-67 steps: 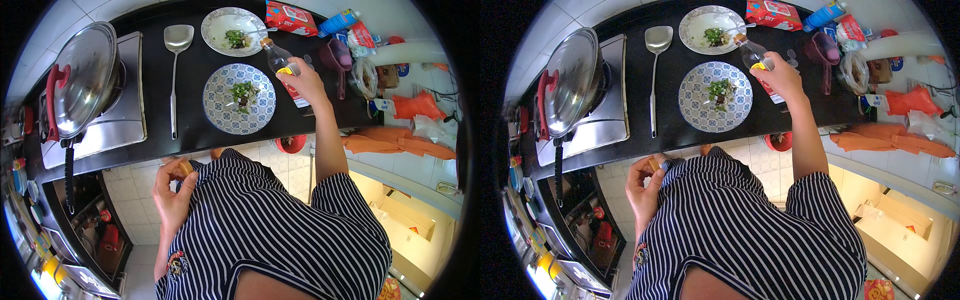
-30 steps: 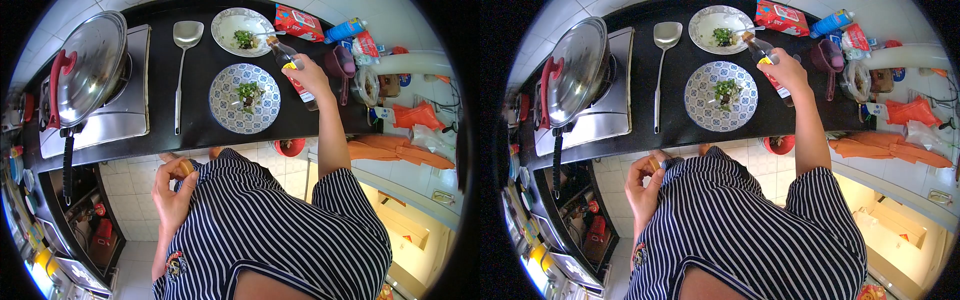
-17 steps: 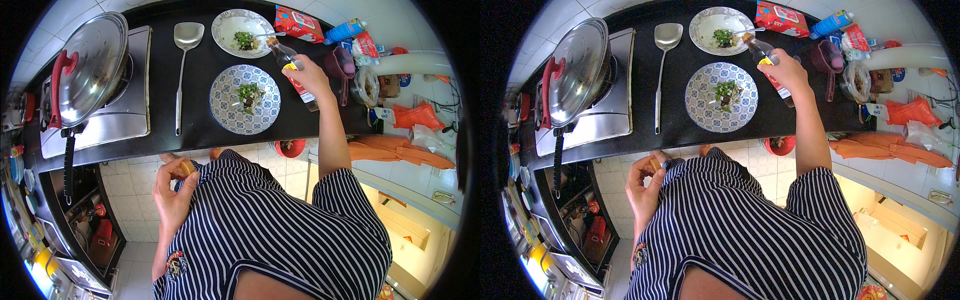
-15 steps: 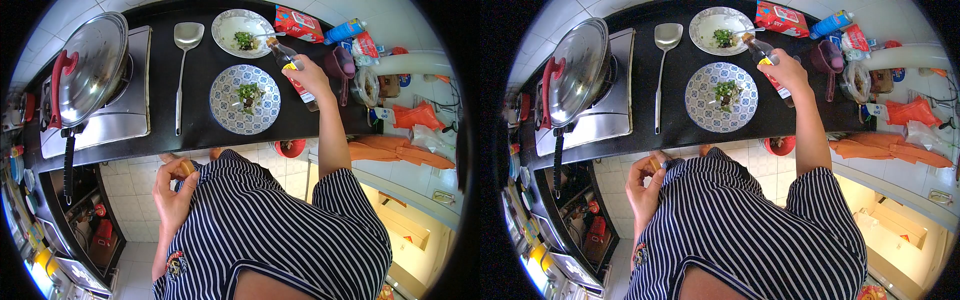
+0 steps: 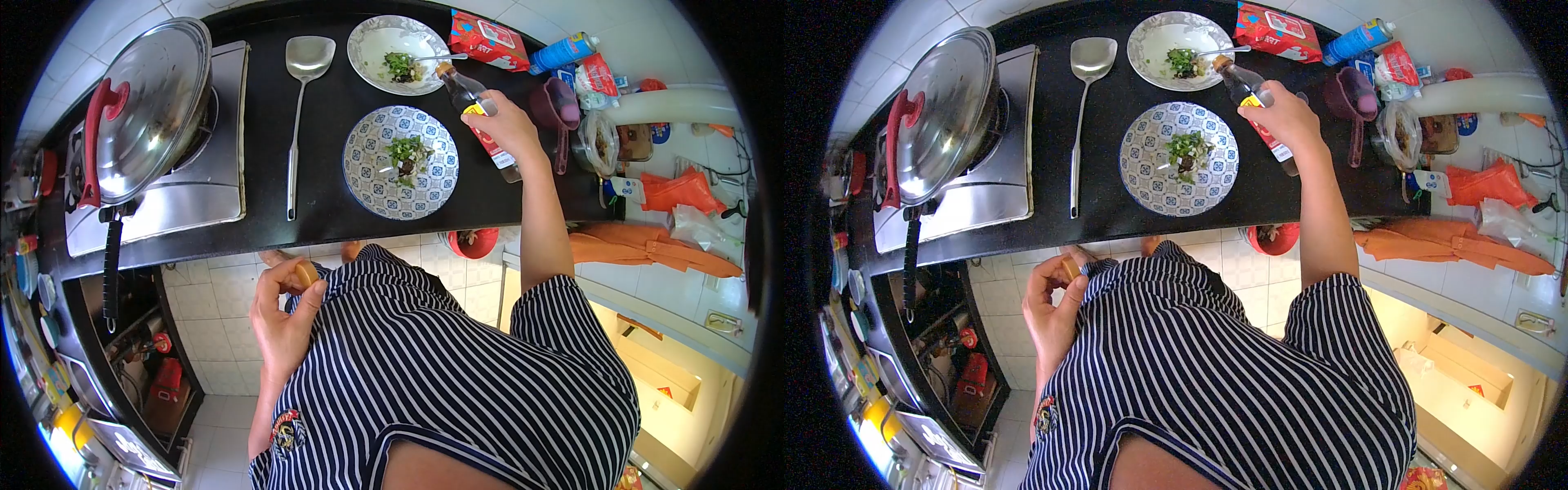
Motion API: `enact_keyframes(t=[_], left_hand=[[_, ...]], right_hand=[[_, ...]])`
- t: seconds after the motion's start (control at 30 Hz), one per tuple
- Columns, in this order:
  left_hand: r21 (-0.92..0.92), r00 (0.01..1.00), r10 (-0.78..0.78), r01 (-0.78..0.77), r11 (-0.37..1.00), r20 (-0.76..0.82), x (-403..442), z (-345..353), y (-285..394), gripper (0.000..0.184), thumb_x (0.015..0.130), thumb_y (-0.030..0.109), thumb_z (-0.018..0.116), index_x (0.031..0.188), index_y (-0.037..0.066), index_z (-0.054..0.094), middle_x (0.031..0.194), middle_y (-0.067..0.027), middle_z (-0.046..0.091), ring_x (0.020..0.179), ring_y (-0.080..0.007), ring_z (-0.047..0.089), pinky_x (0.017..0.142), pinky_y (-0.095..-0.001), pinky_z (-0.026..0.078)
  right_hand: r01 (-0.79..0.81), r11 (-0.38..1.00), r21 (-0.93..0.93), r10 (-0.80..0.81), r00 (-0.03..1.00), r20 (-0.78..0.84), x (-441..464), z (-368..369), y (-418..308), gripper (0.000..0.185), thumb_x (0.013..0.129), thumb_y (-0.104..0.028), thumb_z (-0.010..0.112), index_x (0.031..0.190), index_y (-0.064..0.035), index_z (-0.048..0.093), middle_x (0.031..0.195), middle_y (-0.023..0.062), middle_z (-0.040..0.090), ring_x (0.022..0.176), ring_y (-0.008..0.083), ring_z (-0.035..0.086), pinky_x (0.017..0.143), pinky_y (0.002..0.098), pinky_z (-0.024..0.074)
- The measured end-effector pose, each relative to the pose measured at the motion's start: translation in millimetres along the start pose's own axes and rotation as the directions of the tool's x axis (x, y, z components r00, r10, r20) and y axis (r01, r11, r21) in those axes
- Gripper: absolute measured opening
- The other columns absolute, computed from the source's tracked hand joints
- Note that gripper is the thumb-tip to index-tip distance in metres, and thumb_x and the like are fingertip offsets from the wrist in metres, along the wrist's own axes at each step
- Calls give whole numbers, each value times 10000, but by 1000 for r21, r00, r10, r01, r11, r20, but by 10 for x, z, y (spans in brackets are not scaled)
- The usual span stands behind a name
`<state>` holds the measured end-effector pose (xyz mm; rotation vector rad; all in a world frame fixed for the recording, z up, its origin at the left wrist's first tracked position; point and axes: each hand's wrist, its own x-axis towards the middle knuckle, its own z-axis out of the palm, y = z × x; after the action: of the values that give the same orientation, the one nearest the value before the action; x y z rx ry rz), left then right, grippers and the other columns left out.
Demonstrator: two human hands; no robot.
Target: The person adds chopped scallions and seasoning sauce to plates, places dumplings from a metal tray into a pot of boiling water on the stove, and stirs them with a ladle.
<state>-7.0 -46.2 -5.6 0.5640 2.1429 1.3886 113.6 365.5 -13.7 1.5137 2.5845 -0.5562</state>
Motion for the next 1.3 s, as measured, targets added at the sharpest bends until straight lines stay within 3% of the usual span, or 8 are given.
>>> enact_keyframes(t=[0.73,0.87,0.93,0.97,1.0,1.1,1.2,1.3], left_hand=[[-4,1000,8,-8,1000,18,-19,-4,-35,351,794,88,779,1105,10,637,917,-70,649,774,-140,592,749,-279,492],[-3,998,67,-67,998,15,32,12,11,359,803,52,752,1137,13,627,964,-73,633,802,-139,580,762,-277,486],[-157,998,-11,20,987,56,74,12,69,383,810,8,718,1179,10,613,994,-60,620,829,-129,566,792,-266,477],[-164,988,-42,67,984,148,103,-35,89,383,882,18,659,1255,8,572,1096,-65,629,981,-133,593,897,-254,465],[-160,988,-35,59,985,153,133,-37,163,383,882,18,659,1255,8,572,1096,-65,629,981,-133,593,897,-254,465],[-315,993,48,-12,949,105,295,-1,367,374,898,75,675,1253,11,577,1102,-99,654,994,-154,614,902,-269,486],[-434,980,136,-60,899,146,453,8,594,414,883,168,723,1239,8,585,1055,-98,668,968,-161,628,890,-274,494],[-414,964,192,-101,904,183,542,10,850,511,824,288,784,1205,-1,604,1011,-80,676,941,-151,632,858,-265,496]], right_hand=[[18,1000,-6,-18,999,-50,21,62,22,713,716,-605,701,1264,-168,569,1129,180,682,1075,354,643,893,406,485],[83,976,202,-42,979,-200,-15,167,94,689,731,-571,739,1257,-157,577,1104,173,684,1049,329,653,890,391,487],[136,948,288,-53,958,-280,-101,159,79,681,735,-541,762,1257,-144,579,1085,164,688,1031,308,660,889,378,488],[198,899,391,-69,945,-321,-172,147,79,659,740,-475,787,1257,-123,577,1075,145,686,1007,265,660,880,357,493],[262,835,484,-80,928,-364,-266,123,60,641,746,-409,812,1257,-102,576,1064,126,685,983,222,659,872,336,498],[290,640,712,-161,956,-245,-716,-51,-123,586,746,-237,837,1244,-76,575,1070,75,662,972,131,623,854,303,512],[310,512,801,-319,935,-158,-1244,-61,-314,643,702,-176,857,1268,-81,567,1136,105,644,1010,158,628,896,315,507],[523,528,668,-559,807,-190,-1569,36,-400,745,678,-209,873,1326,-62,536,1190,138,640,1062,201,641,930,340,506]])
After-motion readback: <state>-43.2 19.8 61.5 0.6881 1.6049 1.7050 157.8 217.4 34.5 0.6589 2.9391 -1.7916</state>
